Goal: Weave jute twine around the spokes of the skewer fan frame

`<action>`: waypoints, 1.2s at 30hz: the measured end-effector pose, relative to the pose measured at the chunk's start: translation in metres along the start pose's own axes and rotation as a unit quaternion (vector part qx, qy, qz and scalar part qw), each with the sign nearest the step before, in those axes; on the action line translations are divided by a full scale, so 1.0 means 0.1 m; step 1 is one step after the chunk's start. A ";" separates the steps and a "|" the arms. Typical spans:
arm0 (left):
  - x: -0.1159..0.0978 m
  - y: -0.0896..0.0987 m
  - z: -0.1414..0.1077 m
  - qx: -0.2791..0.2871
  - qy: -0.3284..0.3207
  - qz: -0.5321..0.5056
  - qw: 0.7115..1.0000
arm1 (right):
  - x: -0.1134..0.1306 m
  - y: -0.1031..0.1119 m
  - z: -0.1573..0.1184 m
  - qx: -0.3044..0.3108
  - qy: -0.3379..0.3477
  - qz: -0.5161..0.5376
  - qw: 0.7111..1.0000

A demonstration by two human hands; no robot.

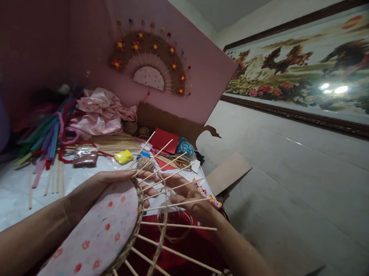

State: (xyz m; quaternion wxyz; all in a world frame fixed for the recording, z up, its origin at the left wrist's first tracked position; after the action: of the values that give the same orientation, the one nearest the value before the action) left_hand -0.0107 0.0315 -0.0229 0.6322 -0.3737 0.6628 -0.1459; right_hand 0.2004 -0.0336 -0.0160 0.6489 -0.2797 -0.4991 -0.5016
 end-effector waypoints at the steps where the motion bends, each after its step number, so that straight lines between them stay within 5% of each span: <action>1: 0.00 -0.01 0.00 -0.003 0.000 0.001 1.000 | -0.02 -0.01 0.02 -0.006 -0.003 0.009 1.000; 15: 0.05 -0.10 -0.01 -0.012 -0.012 -0.034 0.999 | -0.11 -0.01 0.09 -0.098 -0.028 0.160 0.982; 36: 0.05 -0.02 0.03 -0.047 0.007 -0.001 0.999 | -0.12 -0.14 0.14 -0.166 -0.044 0.111 0.979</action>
State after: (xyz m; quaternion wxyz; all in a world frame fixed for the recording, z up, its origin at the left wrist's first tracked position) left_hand -0.0069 0.0272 -0.0259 0.6091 -0.4027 0.6730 -0.1179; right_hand 0.1825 -0.0213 -0.0245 0.6222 -0.4592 -0.4027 -0.4897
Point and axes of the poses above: each hand's wrist, its own z-axis towards the middle knuckle, its own y-axis out of the back of the hand, x = y × z, the point moved 1 cm from there along z, towards the middle knuckle, and after that the axes turned 11 degrees about y, right-handed, at the moved point
